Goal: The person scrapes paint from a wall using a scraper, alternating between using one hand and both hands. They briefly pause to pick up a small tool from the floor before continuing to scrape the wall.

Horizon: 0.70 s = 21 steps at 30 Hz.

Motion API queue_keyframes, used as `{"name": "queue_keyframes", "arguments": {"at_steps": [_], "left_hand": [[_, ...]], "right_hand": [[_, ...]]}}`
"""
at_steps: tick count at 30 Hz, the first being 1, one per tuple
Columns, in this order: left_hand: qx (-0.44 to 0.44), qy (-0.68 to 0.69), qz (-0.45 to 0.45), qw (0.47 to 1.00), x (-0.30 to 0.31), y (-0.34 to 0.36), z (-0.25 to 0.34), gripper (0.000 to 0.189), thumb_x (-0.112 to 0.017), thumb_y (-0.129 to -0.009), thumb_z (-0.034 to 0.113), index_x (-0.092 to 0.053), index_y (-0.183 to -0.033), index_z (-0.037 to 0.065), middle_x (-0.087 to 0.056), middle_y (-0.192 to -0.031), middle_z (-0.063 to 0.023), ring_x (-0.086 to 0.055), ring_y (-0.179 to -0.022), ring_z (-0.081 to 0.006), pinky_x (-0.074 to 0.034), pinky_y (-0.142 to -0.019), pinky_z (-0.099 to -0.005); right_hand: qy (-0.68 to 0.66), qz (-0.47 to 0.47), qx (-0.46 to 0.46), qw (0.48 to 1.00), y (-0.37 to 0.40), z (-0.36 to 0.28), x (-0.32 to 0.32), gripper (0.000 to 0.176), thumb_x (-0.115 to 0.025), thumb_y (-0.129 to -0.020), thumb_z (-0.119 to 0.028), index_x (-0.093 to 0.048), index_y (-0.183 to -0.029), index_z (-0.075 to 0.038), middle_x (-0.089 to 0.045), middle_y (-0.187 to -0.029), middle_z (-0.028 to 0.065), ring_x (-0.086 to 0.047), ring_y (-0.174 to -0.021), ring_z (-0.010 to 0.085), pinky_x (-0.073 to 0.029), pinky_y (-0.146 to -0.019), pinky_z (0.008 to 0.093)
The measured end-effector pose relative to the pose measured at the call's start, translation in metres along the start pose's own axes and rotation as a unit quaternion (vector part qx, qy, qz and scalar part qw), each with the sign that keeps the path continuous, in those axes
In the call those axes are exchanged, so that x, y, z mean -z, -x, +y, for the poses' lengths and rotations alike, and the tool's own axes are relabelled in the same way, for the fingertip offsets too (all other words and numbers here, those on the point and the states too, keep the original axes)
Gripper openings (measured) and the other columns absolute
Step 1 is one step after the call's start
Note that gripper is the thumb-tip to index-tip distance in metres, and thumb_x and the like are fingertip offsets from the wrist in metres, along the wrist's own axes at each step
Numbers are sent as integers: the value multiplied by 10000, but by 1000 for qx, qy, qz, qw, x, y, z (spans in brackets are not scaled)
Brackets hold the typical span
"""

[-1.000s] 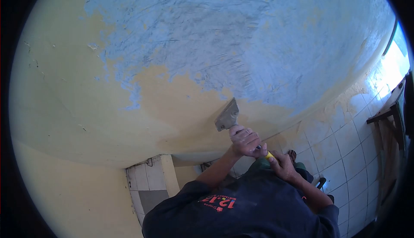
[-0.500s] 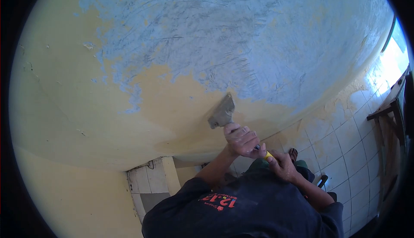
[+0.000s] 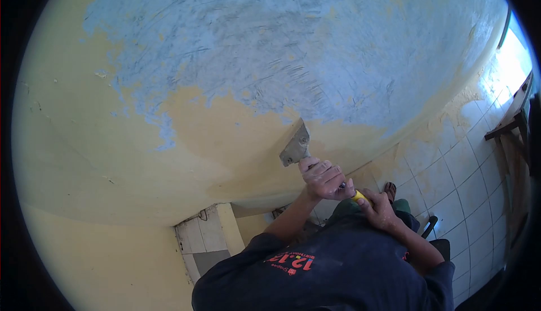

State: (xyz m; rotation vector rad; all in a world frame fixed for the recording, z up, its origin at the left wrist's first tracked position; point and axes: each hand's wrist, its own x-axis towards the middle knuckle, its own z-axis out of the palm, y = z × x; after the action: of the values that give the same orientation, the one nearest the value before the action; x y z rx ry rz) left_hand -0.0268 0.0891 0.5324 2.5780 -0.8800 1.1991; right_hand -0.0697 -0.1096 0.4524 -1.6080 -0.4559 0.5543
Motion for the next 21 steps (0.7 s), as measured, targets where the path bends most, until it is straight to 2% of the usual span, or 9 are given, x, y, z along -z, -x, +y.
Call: {"name": "queue_keyframes", "arguments": {"at_steps": [4, 10, 12, 16, 18, 21], "left_hand": [[-12, 2, -6, 1000, 0, 0, -7, 320, -578, -748, 308, -427, -492, 189, -472, -527, 49, -431, -484, -125, -296, -667, -345], [-26, -6, -12, 1000, 6, -7, -15, 326, -576, -744, 307, -409, -489, 190, -469, -518, 54, -428, -477, -115, -294, -661, -337], [-28, 12, 7, 1000, 6, -11, -12, 316, -562, -718, 297, -413, -463, 183, -451, -484, 48, -425, -469, -124, -282, -667, -349], [-27, -16, 33, 999, 33, -31, -33, 314, -552, -726, 306, -424, -468, 182, -451, -482, 44, -437, -477, -120, -290, -647, -351], [-52, -61, 83, 993, 55, -58, -40, 281, -560, -726, 330, -442, -503, 205, -495, -534, 65, -495, -546, -98, -296, -712, -348], [-90, -63, 53, 993, 53, -33, -32, 314, -535, -741, 344, -439, -481, 195, -450, -483, 52, -453, -488, -113, -297, -656, -348]], "right_hand": [[-16, 14, 24, 999, -6, 8, -6, 376, -577, -962, -312, -610, -1174, -3, -616, -774, 213, -645, -673, 334, -489, -650, 385], [-50, -17, -17, 998, -16, 3, -11, 382, -581, -960, -319, -613, -1165, 2, -612, -758, 219, -644, -668, 297, -488, -650, 381], [-39, -5, 36, 999, -13, 1, -11, 367, -589, -955, -307, -617, -1164, -5, -611, -748, 214, -640, -656, 290, -491, -649, 376], [-20, -25, 17, 999, -34, -51, 0, 353, -600, -948, -292, -624, -1165, -13, -624, -764, 213, -643, -665, 311, -494, -651, 377], [-43, -29, 54, 997, -43, -79, 3, 349, -610, -942, -283, -630, -1170, -19, -634, -789, 214, -644, -681, 328, -497, -659, 376], [-13, -50, 52, 997, -28, -55, -4, 355, -610, -943, -292, -631, -1173, -23, -636, -798, 209, -643, -681, 330, -502, -664, 374]]}}
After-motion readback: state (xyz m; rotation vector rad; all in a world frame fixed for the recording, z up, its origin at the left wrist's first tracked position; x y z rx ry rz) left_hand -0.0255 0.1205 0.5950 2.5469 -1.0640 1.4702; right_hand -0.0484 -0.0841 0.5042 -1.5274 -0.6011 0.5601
